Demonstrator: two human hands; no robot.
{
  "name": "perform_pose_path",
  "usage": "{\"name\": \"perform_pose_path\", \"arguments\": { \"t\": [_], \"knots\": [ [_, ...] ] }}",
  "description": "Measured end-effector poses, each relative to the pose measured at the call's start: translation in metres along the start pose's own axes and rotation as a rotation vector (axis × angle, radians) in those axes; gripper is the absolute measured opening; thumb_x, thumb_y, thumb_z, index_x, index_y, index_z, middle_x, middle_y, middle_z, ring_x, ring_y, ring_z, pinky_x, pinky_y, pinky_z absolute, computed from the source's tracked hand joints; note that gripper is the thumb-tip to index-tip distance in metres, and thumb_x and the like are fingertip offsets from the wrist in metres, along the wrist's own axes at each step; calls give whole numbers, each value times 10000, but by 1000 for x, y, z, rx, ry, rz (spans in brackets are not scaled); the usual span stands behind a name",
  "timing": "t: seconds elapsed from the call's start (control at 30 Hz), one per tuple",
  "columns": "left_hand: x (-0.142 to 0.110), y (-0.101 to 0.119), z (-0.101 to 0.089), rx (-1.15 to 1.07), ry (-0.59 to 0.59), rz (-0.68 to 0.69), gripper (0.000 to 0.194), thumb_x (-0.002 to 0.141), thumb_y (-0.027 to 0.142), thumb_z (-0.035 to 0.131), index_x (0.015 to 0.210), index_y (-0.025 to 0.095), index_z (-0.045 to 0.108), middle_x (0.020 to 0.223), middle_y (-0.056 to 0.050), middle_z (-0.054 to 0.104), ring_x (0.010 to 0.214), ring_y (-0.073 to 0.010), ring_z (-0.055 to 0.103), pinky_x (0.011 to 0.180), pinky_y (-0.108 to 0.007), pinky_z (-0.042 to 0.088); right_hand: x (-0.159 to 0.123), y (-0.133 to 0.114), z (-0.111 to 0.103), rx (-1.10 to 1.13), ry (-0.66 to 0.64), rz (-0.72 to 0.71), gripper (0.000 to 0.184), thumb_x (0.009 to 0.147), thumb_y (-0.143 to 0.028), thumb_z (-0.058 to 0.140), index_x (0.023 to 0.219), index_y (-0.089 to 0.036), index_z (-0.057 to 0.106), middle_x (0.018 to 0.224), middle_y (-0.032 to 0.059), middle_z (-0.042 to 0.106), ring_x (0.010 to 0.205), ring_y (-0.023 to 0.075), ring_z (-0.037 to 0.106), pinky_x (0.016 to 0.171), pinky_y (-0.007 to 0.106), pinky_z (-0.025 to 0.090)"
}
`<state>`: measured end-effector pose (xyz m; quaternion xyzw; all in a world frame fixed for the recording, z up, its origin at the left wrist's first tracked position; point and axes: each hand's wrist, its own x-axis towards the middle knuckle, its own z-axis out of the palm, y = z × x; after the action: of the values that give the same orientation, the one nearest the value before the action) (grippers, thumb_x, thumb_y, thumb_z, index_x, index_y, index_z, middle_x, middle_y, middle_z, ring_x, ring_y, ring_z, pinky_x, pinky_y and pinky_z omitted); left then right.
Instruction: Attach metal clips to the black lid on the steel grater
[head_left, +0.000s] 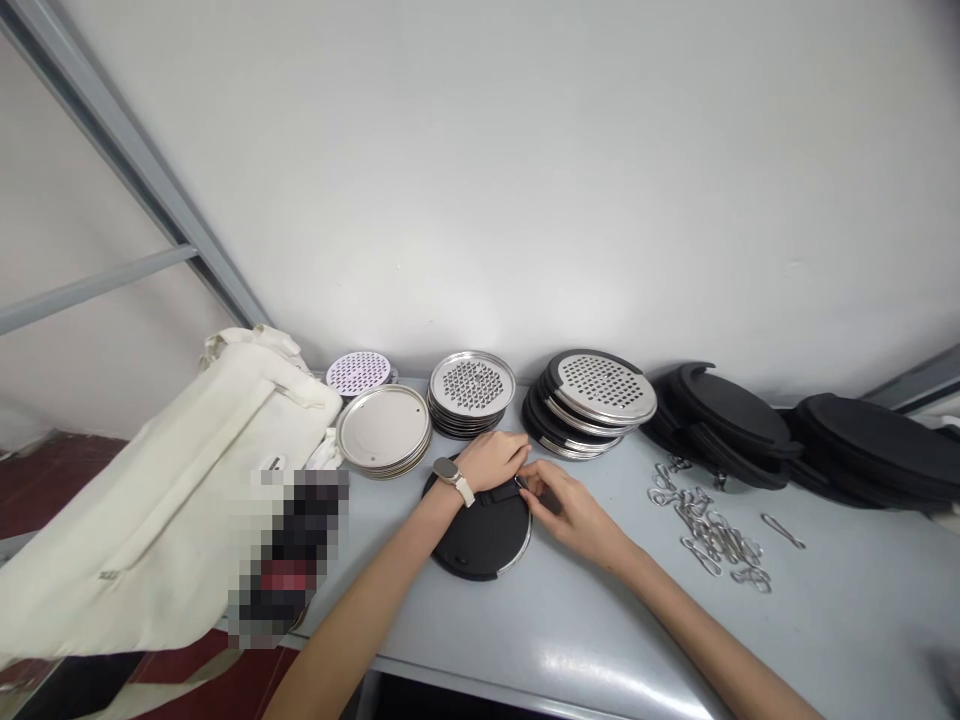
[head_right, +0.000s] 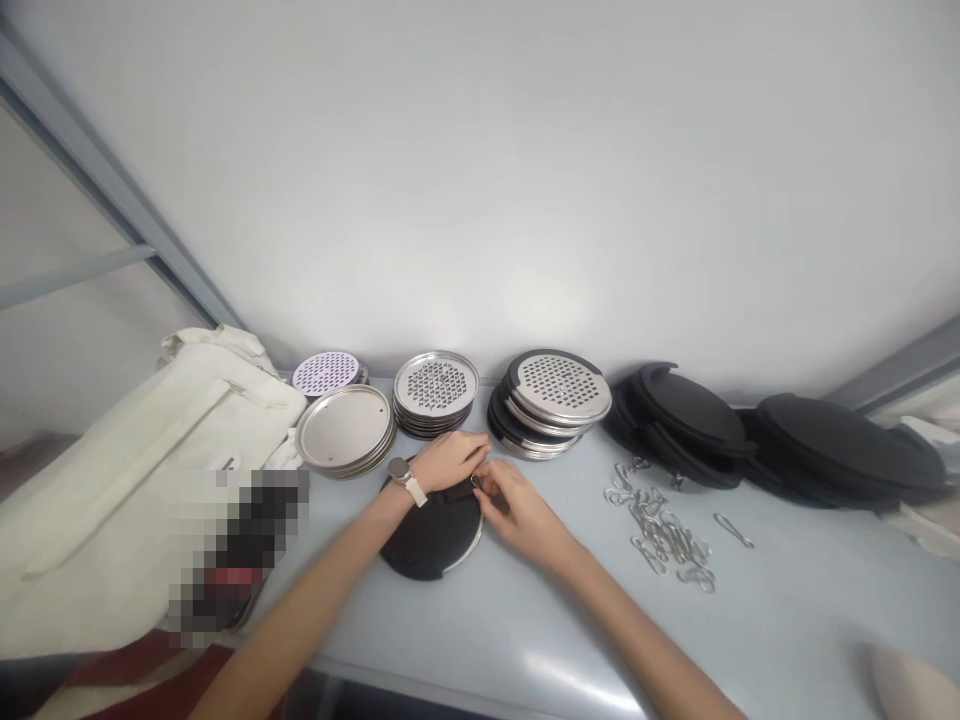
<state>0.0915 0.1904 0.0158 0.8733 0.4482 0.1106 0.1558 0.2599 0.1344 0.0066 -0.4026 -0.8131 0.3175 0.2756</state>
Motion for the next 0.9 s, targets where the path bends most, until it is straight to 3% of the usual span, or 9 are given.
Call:
{"name": "perform_pose_path", "arguments": {
  "t": [0.67,0.9],
  "knots": [
    [-2,0,-1,33,21,23,321,997,306,301,849,177,555,812,-47,665,773,-175,642,683,-251,422,2,-3,-3,-30,7,-55,136,893,-168,440,946,-196,562,804,36,533,804,196,522,737,319,446],
    [-1,1,-1,140,25,126,390,1013,303,225,864,166,558,816,-60,660,766,-185,643,675,-262,432,1,1,-2,-8,13,-50,176,902,-192,453,1031,-187,572,825,37,541,776,178,532,725,310,462]
  ]
}}
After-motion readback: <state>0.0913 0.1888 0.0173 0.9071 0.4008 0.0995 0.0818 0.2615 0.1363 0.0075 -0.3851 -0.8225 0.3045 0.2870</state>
